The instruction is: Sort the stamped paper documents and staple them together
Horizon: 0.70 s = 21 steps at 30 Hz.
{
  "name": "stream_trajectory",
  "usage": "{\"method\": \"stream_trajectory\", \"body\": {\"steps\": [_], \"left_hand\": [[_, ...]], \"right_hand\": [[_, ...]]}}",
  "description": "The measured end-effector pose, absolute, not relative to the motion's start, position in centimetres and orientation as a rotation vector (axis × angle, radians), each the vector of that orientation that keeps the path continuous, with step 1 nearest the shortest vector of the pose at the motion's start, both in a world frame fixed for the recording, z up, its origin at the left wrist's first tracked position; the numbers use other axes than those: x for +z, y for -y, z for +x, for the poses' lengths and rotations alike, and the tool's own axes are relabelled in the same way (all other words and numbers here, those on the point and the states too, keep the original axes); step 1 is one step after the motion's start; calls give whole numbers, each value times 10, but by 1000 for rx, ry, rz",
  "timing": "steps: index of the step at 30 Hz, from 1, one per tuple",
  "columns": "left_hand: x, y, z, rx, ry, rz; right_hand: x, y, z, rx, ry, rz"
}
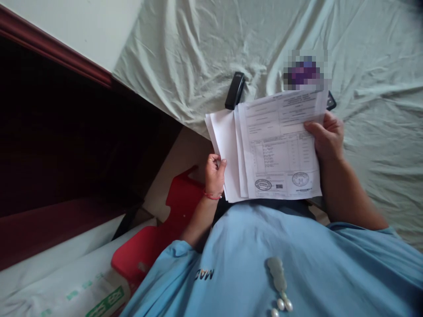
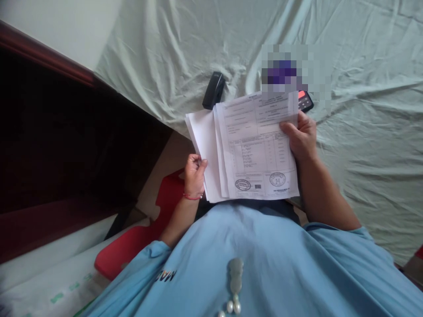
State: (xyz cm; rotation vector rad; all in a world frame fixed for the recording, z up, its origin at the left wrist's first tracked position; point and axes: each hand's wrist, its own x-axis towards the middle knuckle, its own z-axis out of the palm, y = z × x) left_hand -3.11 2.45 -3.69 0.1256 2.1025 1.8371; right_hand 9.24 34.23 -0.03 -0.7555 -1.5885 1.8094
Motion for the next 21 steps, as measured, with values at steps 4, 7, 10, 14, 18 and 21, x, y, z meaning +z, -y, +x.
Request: {"method": "stream_trajectory", "body": {"steps": [4, 7, 10, 14, 18, 21], "left_hand": [[-37, -24, -27, 1766, -2068, 150], [-36, -25, -24, 1773, -2018, 126], [-34, -27, -22, 1826, -1995, 71], [-29, -30, -23, 1904, -1949, 55], [-25, -29, -24, 1894, -1965, 49], [-25, -27, -24, 1878, -1983, 51]], "right_hand": [[-1, -343, 94, 1827, 1597, -766], [0, -343, 95, 1811, 1632, -790], [2, -342, 95, 1790, 1664, -831], [4, -341, 95, 1784, 1692, -855], [3, -341, 95, 1797, 1688, -828], [3, -342, 95, 1799, 1696, -824]]}}
